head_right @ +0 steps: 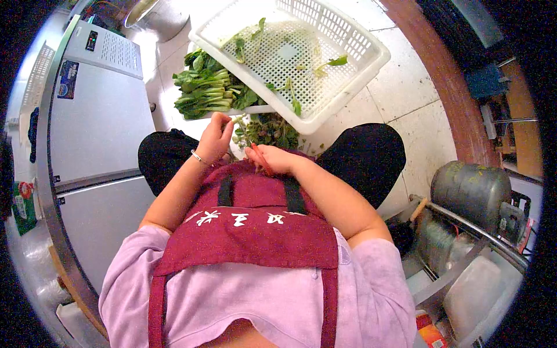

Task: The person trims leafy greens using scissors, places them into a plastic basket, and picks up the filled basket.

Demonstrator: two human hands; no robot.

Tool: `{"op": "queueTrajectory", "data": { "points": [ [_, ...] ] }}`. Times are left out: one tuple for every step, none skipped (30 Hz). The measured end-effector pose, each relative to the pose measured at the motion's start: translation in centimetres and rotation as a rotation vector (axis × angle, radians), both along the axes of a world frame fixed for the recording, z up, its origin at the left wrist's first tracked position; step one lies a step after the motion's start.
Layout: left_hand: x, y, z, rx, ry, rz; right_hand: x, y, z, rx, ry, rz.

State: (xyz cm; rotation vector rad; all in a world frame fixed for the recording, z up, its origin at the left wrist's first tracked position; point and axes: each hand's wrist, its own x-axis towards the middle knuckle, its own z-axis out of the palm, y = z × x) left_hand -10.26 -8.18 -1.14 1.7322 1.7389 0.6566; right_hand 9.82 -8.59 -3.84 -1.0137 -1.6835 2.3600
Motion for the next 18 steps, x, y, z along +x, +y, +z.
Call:
{"op": "queueTrajectory", "data": {
  "points": [
    [0.2,-0.1,0.3,-0.027,0.057,-0.019,-0.1,0.0,-0.2,0.032,-0.016,0.002],
    [0.0,-0.1,-0.4,-0.037,0.021,-0.055,-0.1,0.0,-0.4,0.064,-0.033,0.004],
    [0.0,-0.1,-0.7,-0.037,0.02,-0.054,-0.1,-0.1,-0.6,0.063,-0.033,0.004],
    [-0.1,-0.2,-1.0,-0.085,-0.026,-0.053,-0.2,-0.3,-0.7,0.086,-0.03,-0.007],
    [-0.1,-0.3,-1.3,-0.132,-0.074,-0.052,-0.2,-0.4,-0.9,0.11,-0.028,-0.019],
    [-0.1,-0.3,-1.5,-0.133,-0.074,-0.052,-0.2,-0.4,-1.0,0.109,-0.028,-0.02],
    [-0.2,-0.4,-1.7,-0.14,-0.131,-0.027,-0.3,-0.3,-1.0,0.106,-0.059,-0.022],
    [-0.2,-0.4,-1.9,-0.147,-0.187,0.0,-0.3,-0.3,-1.0,0.102,-0.091,-0.025],
    [-0.2,-0.5,-2.0,-0.147,-0.189,0.0,-0.4,-0.4,-1.4,0.102,-0.092,-0.024],
    [-0.1,-0.6,-2.0,-0.187,-0.171,0.037,-0.6,-0.6,-1.9,0.031,-0.103,-0.057],
    [-0.1,-0.6,-2.1,-0.227,-0.153,0.073,-0.8,-0.7,-2.3,-0.04,-0.114,-0.091],
    [-0.1,-0.6,-2.3,-0.225,-0.156,0.065,-0.8,-0.7,-2.3,-0.037,-0.117,-0.098],
    [-0.4,-0.7,-2.8,-0.246,-0.154,0.081,-0.7,-0.7,-2.2,-0.041,-0.137,-0.079],
    [-0.5,-0.7,-3.3,-0.269,-0.152,0.091,-0.6,-0.6,-2.1,-0.046,-0.159,-0.064],
    [-0.7,-0.8,-3.8,-0.284,-0.158,0.087,-0.9,-0.7,-3.2,-0.041,-0.171,-0.058],
    [-0.9,-0.7,-3.9,-0.321,-0.191,0.095,-0.7,-0.5,-3.0,0.033,-0.213,-0.034],
    [-1.2,-0.7,-4.1,-0.36,-0.222,0.106,-0.5,-0.4,-2.9,0.106,-0.255,-0.007],
    [-1.1,-0.7,-3.2,-0.41,-0.195,0.094,-0.3,-0.4,-1.7,0.093,-0.294,0.001]
  ]
}}
